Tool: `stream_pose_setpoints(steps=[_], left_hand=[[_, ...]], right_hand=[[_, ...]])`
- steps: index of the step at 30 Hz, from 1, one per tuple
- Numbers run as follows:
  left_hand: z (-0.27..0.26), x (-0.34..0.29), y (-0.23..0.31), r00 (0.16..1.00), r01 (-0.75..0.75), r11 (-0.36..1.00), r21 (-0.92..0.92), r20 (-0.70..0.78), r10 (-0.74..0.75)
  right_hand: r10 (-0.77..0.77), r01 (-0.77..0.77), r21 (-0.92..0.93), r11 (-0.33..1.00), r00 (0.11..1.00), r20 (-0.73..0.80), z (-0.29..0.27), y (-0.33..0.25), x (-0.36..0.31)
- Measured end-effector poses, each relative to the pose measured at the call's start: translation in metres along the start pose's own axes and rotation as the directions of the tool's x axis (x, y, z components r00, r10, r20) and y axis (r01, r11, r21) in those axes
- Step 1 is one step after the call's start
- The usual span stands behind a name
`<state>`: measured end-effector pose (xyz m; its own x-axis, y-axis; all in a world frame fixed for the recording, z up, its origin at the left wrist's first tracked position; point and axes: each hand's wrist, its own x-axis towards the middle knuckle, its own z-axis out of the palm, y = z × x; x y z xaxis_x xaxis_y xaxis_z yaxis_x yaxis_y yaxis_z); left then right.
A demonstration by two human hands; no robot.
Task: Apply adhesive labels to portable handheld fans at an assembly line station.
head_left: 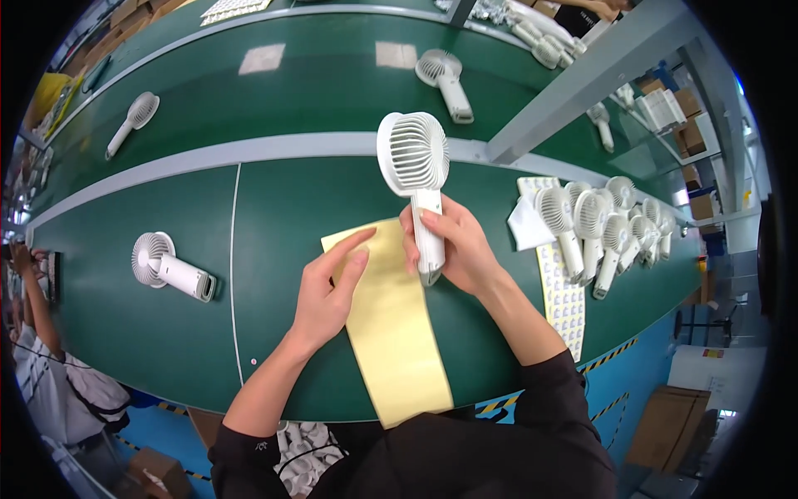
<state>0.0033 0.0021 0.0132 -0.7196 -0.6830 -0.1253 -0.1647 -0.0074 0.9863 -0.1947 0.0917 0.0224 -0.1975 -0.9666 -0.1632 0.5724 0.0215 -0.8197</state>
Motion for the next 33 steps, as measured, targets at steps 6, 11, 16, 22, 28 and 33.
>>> stream_pose_setpoints(steps=[6, 11, 16, 22, 28, 33], left_hand=[[-0.002, -0.009, -0.019, 0.992, 0.050, 0.945, -0.322, 0.130, -0.008], [0.005, -0.007, 0.003, 0.983, 0.074, 0.899, -0.431, 0.186, 0.009], [0.002, -0.002, -0.007, 0.983, -0.034, 0.966, -0.255, 0.166, 0.079], [0.000, -0.003, -0.007, 0.990, 0.013, 0.983, -0.184, 0.142, 0.013], [0.005, -0.008, -0.013, 0.987, 0.159, 0.678, -0.718, 0.114, -0.111], [0.010, -0.009, -0.010, 0.971, 0.213, 0.636, -0.742, 0.090, -0.220]], right_hand=[[0.299, -0.273, -0.155, 0.950, 0.936, 0.186, 0.026, 0.018, -0.026], [0.425, -0.339, -0.370, 0.865, 0.886, 0.183, 0.033, 0.030, -0.029], [0.414, -0.335, -0.307, 0.891, 0.876, 0.246, 0.030, 0.033, -0.026], [0.365, -0.308, -0.233, 0.923, 0.890, 0.272, 0.027, 0.039, -0.025], [0.269, -0.248, -0.171, 0.954, 0.956, 0.113, 0.045, 0.039, -0.029], [-0.211, 0.225, -0.627, 0.746, 0.973, 0.097, 0.041, 0.066, -0.031]])
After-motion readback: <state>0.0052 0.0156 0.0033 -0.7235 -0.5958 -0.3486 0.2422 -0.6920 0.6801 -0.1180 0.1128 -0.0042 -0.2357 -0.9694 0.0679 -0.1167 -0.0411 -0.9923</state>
